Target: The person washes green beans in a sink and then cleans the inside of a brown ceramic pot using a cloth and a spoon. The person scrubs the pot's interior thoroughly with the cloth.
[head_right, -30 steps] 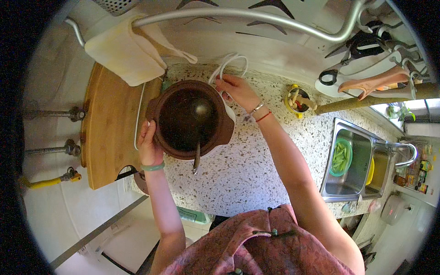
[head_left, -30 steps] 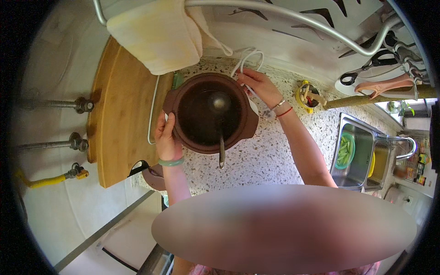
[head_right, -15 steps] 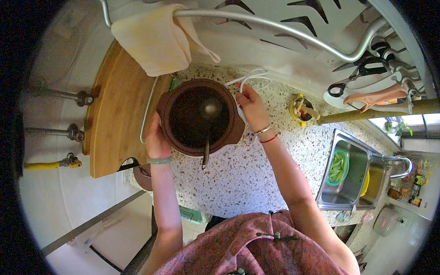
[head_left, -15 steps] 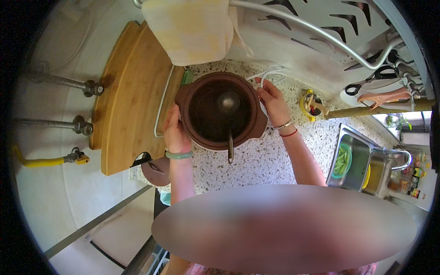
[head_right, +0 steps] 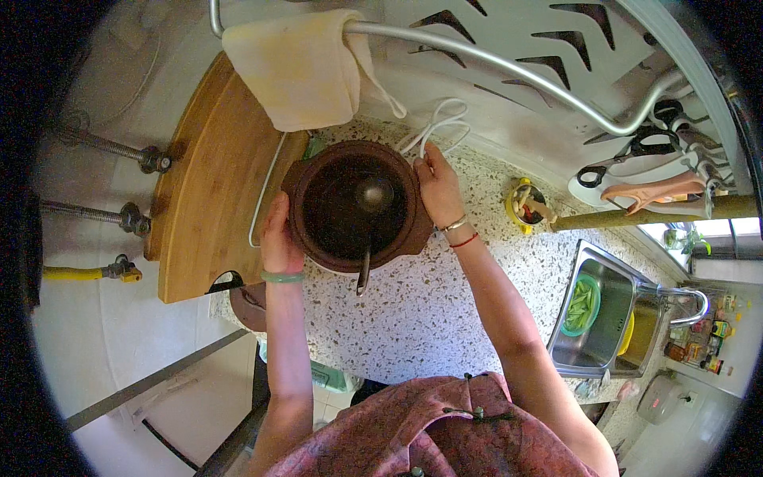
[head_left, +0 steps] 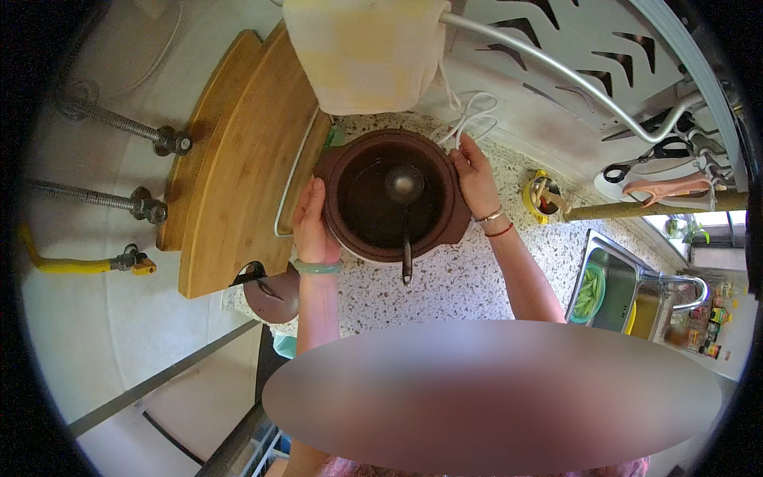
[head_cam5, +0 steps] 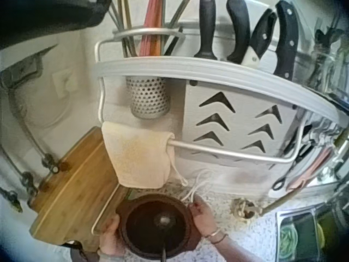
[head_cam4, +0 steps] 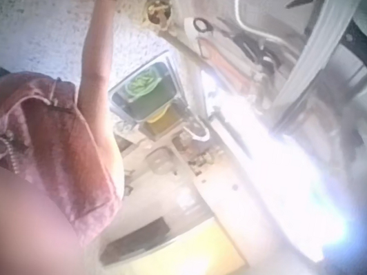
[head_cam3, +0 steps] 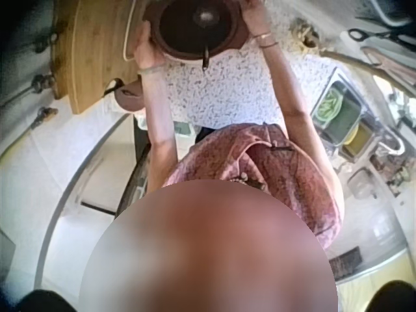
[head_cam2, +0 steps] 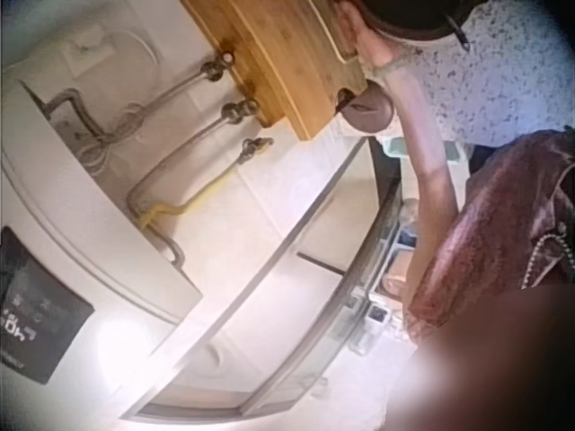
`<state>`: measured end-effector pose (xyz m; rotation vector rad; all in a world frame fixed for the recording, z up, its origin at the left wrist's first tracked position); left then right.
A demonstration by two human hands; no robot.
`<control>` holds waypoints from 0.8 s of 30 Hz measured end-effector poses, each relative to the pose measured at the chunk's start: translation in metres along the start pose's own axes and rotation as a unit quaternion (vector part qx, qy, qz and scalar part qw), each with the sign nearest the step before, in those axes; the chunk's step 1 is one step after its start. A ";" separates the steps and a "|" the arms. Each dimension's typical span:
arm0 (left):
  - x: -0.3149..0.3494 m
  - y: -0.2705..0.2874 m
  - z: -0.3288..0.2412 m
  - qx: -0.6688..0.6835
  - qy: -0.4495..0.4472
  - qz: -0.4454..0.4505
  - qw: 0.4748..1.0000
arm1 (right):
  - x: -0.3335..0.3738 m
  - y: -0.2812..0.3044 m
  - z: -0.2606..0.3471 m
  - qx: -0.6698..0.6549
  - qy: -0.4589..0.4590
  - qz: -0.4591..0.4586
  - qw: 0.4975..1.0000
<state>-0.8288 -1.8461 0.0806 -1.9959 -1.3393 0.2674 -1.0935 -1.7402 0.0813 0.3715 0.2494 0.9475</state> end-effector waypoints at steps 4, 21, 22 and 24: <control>-0.003 0.003 -0.001 -0.003 -0.009 -0.023 1.000 | -0.009 -0.002 0.011 -0.019 0.002 0.016 1.000; -0.030 0.000 -0.012 -0.003 -0.034 0.002 0.999 | -0.037 -0.010 0.025 0.005 -0.001 0.053 0.999; -0.033 0.004 -0.011 -0.002 -0.034 0.000 0.999 | -0.037 -0.012 0.025 -0.013 0.009 0.055 0.998; -0.034 0.005 -0.009 0.000 -0.030 -0.006 1.000 | -0.034 -0.015 0.020 -0.046 0.023 0.056 0.997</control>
Point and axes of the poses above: each hand's wrist, its own x-axis away from the middle knuckle, its own y-axis out of the back of the hand, z = x × y, the point moved 6 cm from there along -x, towards the middle knuckle, and after that the axes turned 10 degrees about z, right-handed, at the moved point
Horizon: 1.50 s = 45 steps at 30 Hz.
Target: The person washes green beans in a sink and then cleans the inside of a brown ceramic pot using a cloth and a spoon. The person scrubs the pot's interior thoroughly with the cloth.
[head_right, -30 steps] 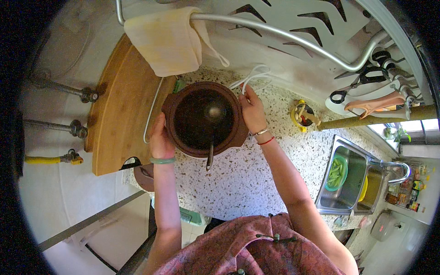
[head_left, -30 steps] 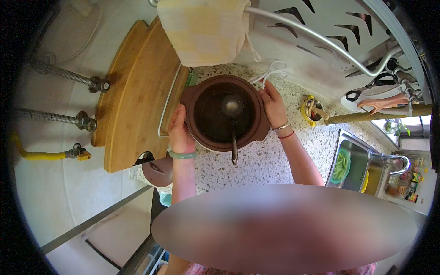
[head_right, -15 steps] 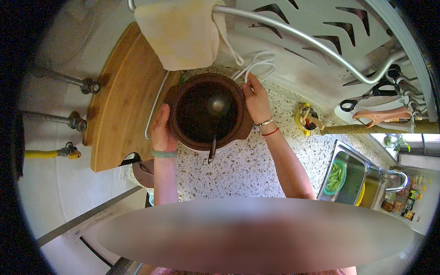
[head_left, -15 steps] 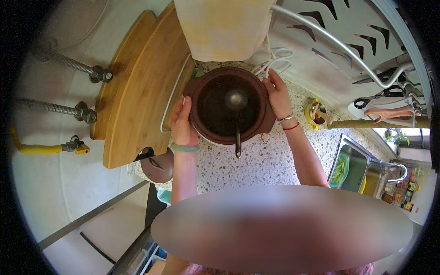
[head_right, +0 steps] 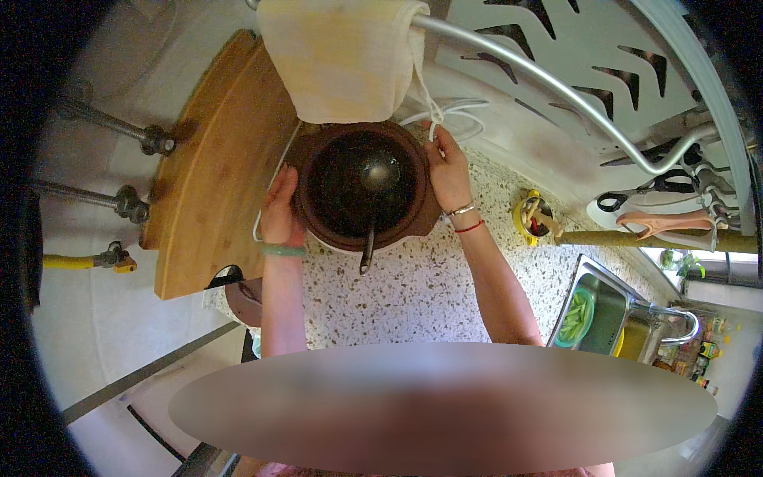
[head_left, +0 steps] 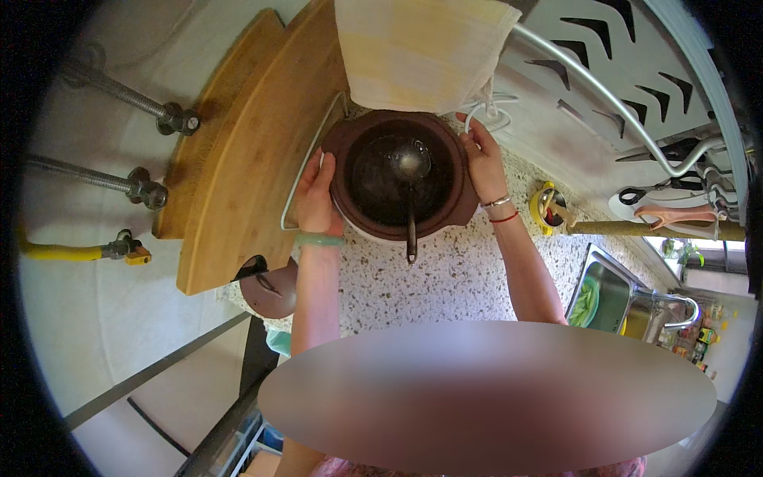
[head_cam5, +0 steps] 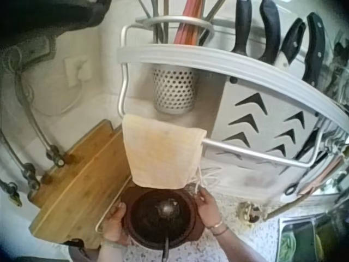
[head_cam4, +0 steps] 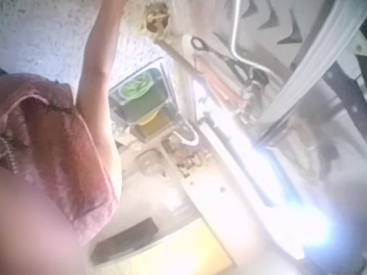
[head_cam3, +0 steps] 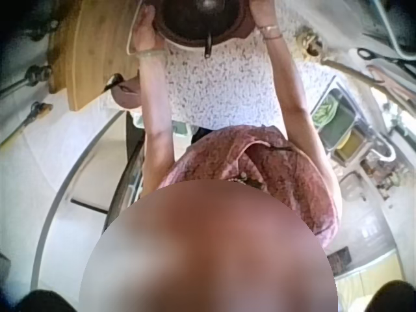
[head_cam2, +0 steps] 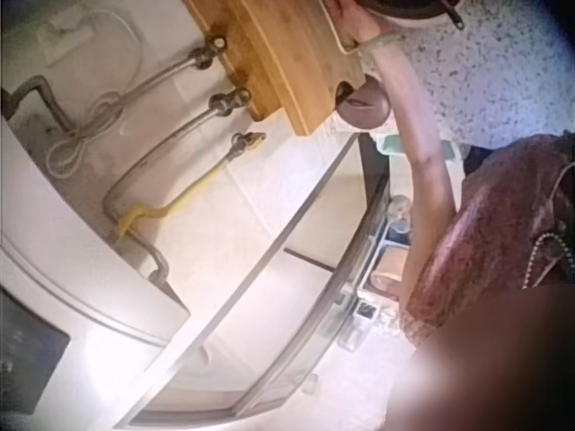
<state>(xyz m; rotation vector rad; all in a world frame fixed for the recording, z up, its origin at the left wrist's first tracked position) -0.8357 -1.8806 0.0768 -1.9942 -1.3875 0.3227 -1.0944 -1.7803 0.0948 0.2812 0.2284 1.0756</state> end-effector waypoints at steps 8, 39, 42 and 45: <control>-0.007 -0.001 0.001 -0.016 -0.001 -0.017 1.000 | -0.021 0.003 -0.030 -0.095 -0.040 0.116 0.988; 0.186 0.022 0.123 -0.034 0.235 0.016 0.971 | 0.249 0.024 -0.095 -0.589 -0.166 0.019 0.791; 0.209 -0.028 0.125 -0.040 0.244 0.105 0.963 | 0.270 0.034 -0.065 -0.552 -0.179 -0.013 0.814; 0.204 -0.097 0.088 -0.054 0.161 0.173 0.970 | 0.241 0.046 -0.003 -0.527 -0.070 -0.012 0.847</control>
Point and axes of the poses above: each hand's wrist, its own x-axis away from the middle knuckle, its own y-axis out of the back of the hand, z = x × y, the point moved 6 cm from there along -x, towards the middle knuckle, and after that the axes turned 10 degrees about z, right-handed, at the moved point
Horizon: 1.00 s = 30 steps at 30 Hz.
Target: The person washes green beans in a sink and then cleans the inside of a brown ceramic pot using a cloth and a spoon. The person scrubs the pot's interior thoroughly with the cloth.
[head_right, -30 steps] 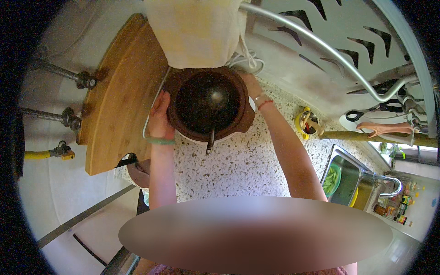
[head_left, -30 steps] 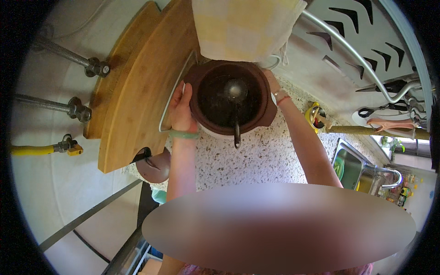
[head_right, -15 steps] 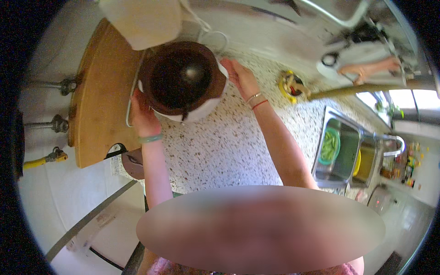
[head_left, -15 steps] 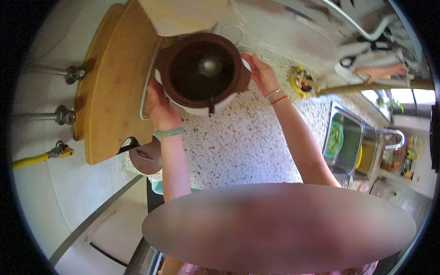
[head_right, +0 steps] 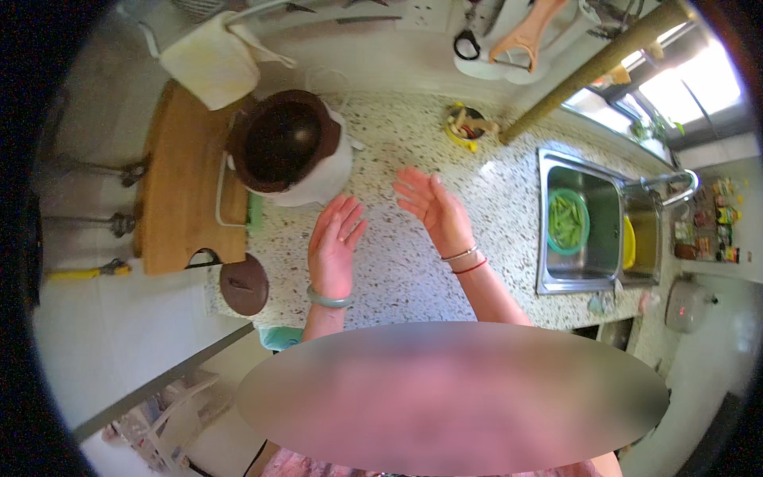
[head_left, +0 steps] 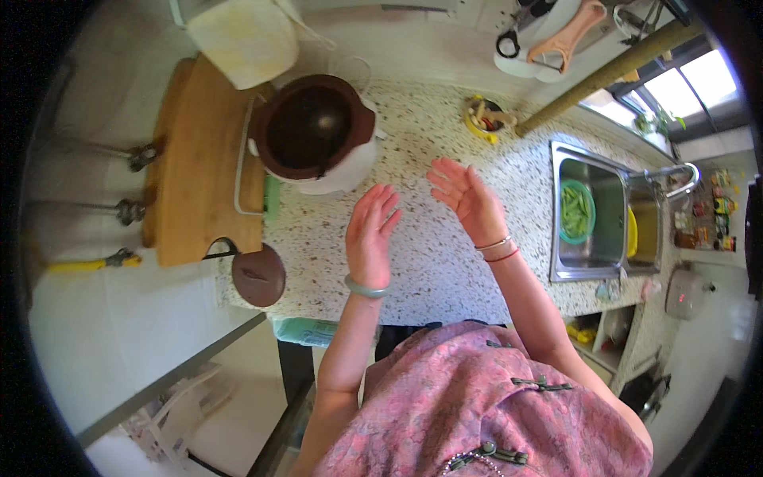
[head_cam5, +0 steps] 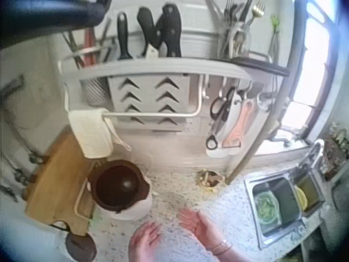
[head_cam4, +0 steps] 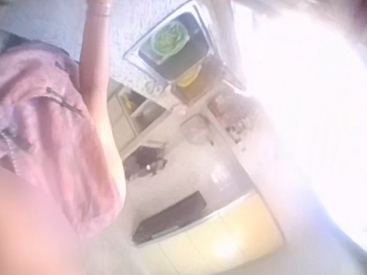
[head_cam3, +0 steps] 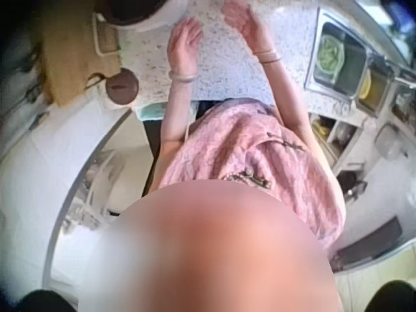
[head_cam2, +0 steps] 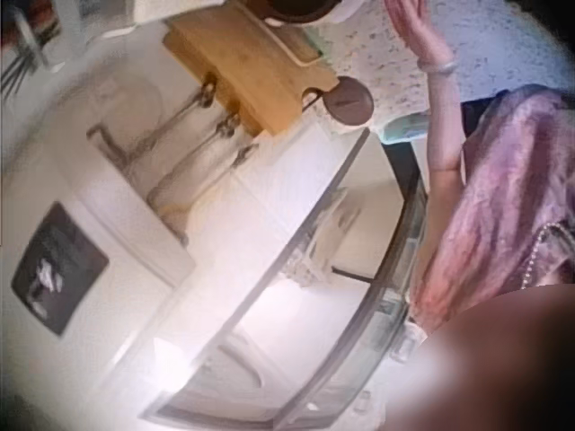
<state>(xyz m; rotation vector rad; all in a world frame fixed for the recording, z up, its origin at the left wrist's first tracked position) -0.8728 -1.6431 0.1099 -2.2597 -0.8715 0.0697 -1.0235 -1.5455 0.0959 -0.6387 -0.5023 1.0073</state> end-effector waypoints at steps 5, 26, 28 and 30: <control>-0.013 -0.054 -0.098 -0.035 -0.190 0.049 0.980 | -0.043 -0.115 0.063 0.019 0.109 0.141 0.984; -0.035 -0.062 -0.178 -0.115 -0.092 0.103 0.984 | -0.066 -0.158 0.093 0.233 0.048 0.112 0.965; -0.020 -0.059 -0.137 -0.160 -0.085 0.104 0.978 | -0.032 -0.115 0.090 0.301 0.058 0.071 0.949; -0.012 -0.051 -0.082 -0.149 -0.022 0.115 0.982 | 0.007 -0.077 0.085 0.370 0.052 0.033 0.927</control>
Point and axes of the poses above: each hand's wrist, its own x-axis away from the middle knuckle, its own y-axis out of the back of the hand, z = x × y, the point moved 6 cm from there along -x, towards the middle knuckle, and after that the axes turned 10 degrees about z, right-handed, at the moved point
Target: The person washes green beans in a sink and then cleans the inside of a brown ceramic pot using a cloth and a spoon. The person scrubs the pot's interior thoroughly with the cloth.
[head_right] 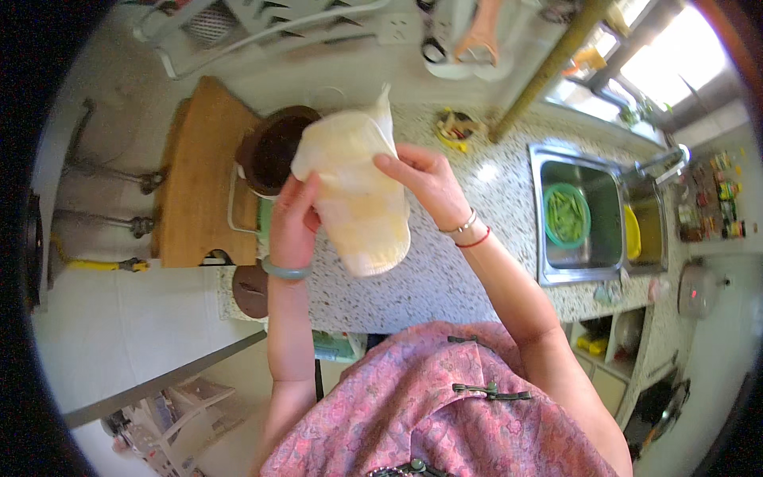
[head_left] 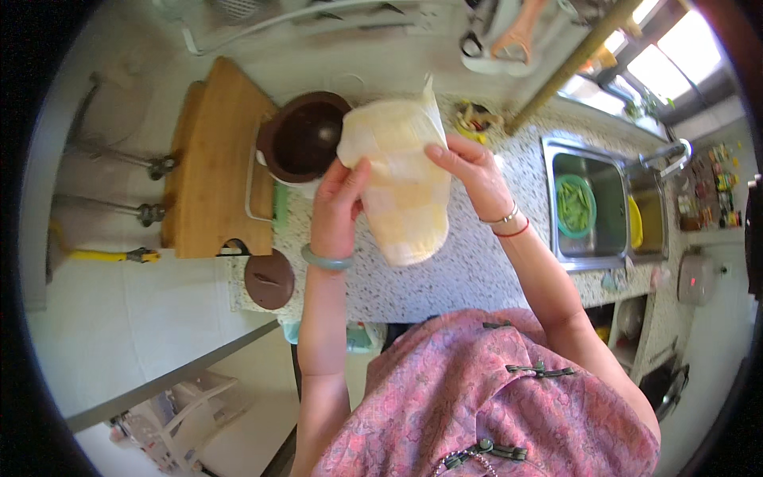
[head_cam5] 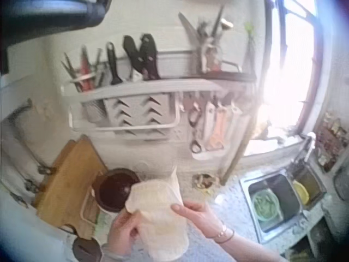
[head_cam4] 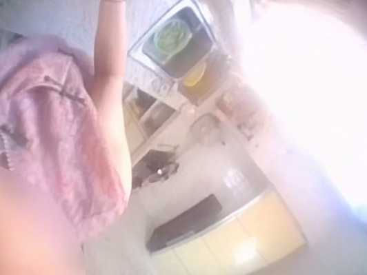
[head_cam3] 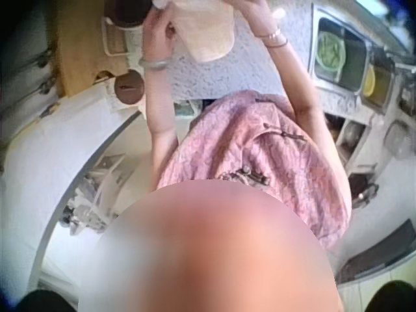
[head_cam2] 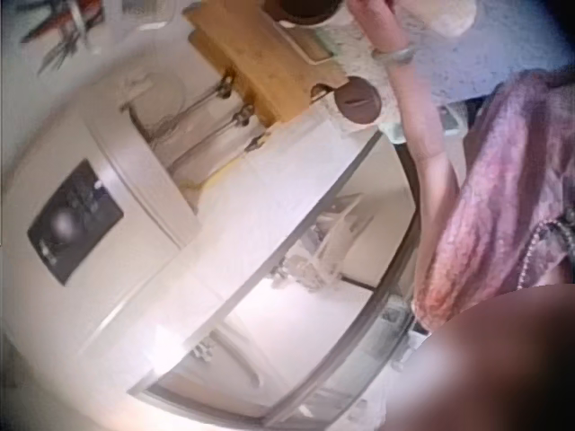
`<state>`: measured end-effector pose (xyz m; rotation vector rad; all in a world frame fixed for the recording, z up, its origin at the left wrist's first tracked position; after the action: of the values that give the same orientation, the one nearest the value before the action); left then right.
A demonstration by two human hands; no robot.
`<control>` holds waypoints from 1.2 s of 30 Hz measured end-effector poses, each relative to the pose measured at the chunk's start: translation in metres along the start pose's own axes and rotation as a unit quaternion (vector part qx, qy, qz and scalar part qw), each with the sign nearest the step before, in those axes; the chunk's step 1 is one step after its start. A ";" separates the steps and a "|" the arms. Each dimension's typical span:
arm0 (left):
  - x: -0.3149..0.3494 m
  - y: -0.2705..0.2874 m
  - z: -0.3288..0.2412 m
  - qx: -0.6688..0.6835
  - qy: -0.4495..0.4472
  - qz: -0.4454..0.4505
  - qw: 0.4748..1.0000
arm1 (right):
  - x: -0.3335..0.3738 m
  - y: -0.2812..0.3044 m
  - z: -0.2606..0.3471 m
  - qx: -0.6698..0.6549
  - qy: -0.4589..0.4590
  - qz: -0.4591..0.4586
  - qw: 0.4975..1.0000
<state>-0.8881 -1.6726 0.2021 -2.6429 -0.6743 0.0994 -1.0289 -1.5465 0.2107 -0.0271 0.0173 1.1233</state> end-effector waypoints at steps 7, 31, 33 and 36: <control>0.041 -0.065 0.189 0.090 0.171 0.041 0.980 | 0.147 0.054 -0.120 -0.055 -0.271 -0.133 0.952; 0.097 -0.165 0.330 -0.739 0.067 0.206 0.638 | 0.229 0.104 -0.225 0.607 -0.104 -0.009 0.787; 0.101 -0.169 0.319 -0.737 0.077 0.173 0.648 | 0.225 0.108 -0.218 0.615 -0.103 -0.001 0.781; 0.109 -0.162 0.315 -0.693 0.074 0.119 0.707 | 0.222 0.115 -0.203 0.598 -0.111 -0.031 0.793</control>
<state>-0.9168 -1.3746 -0.0161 -4.0714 -0.3283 -0.9103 -1.0367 -1.3027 -0.0002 1.2369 0.5151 0.8768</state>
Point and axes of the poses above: each hand's wrist, its own x-axis away from the middle knuckle, its own y-axis out of the back of the hand, z = x × y, the point moved 6 cm from there along -x, towards the middle knuckle, and after that the axes turned 10 degrees about z, right-handed, at the moved point
